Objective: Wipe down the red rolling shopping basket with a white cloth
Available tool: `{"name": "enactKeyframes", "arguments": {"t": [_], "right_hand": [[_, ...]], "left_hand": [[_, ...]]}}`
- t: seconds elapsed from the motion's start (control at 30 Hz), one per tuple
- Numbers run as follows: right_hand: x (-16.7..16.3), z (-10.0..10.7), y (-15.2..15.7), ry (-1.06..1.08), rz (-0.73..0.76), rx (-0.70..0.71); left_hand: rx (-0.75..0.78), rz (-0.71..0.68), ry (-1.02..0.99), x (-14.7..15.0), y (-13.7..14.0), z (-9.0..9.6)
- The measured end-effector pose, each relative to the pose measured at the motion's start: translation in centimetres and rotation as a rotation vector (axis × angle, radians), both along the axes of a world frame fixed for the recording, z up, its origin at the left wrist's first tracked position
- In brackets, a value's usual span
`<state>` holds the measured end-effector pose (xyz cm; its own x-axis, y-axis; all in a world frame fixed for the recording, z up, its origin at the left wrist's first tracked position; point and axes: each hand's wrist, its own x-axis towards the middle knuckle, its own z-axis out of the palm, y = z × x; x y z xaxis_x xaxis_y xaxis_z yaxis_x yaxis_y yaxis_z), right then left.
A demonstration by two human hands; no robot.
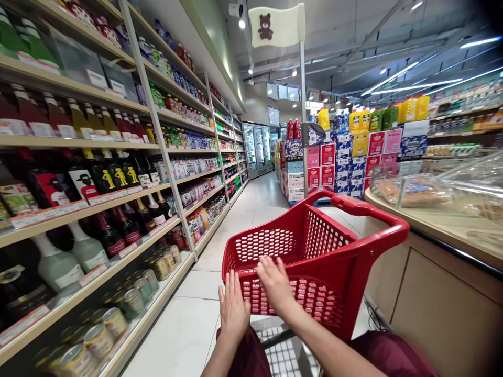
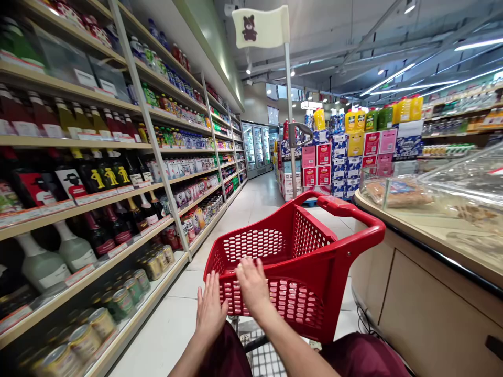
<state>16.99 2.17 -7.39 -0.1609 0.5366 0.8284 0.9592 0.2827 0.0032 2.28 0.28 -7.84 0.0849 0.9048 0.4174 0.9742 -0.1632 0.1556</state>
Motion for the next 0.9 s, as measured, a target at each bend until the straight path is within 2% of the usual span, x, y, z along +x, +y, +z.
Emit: {"name": "enactKeyframes", "arguments": {"t": [0.1,0.17,0.23,0.4,0.53,0.7,0.9], "right_hand": [[-6.4,-0.2,1.6,-0.063,0.161,-0.02],[-7.6,-0.4,2.0,-0.115,0.257,-0.021],[-6.3,-0.7,1.7,-0.125,0.282,-0.002],[-0.8,-1.5,0.1,0.056,0.14,0.115],[-1.8,-2.4,-0.2,-0.07,0.261,0.178],[-2.6,-4.3,-0.8,-0.232,0.385,0.107],[-0.3,-2.9,-1.7,-0.017,0.363,0.108]], "left_hand": [[-0.04,0.086,-0.019,-1.8,0.3,-0.1],[-0.053,0.123,-0.032,-2.8,0.5,-0.2],[-0.043,0.118,-0.043,-3.3,0.5,-0.4],[0.009,0.089,-0.108,-2.6,0.1,-1.0],[0.036,0.07,-0.111,-1.7,-0.2,-1.3],[0.036,0.042,-0.075,-1.6,-0.3,-0.6],[0.151,-0.033,-0.08,-0.1,-0.5,-0.6]]}}
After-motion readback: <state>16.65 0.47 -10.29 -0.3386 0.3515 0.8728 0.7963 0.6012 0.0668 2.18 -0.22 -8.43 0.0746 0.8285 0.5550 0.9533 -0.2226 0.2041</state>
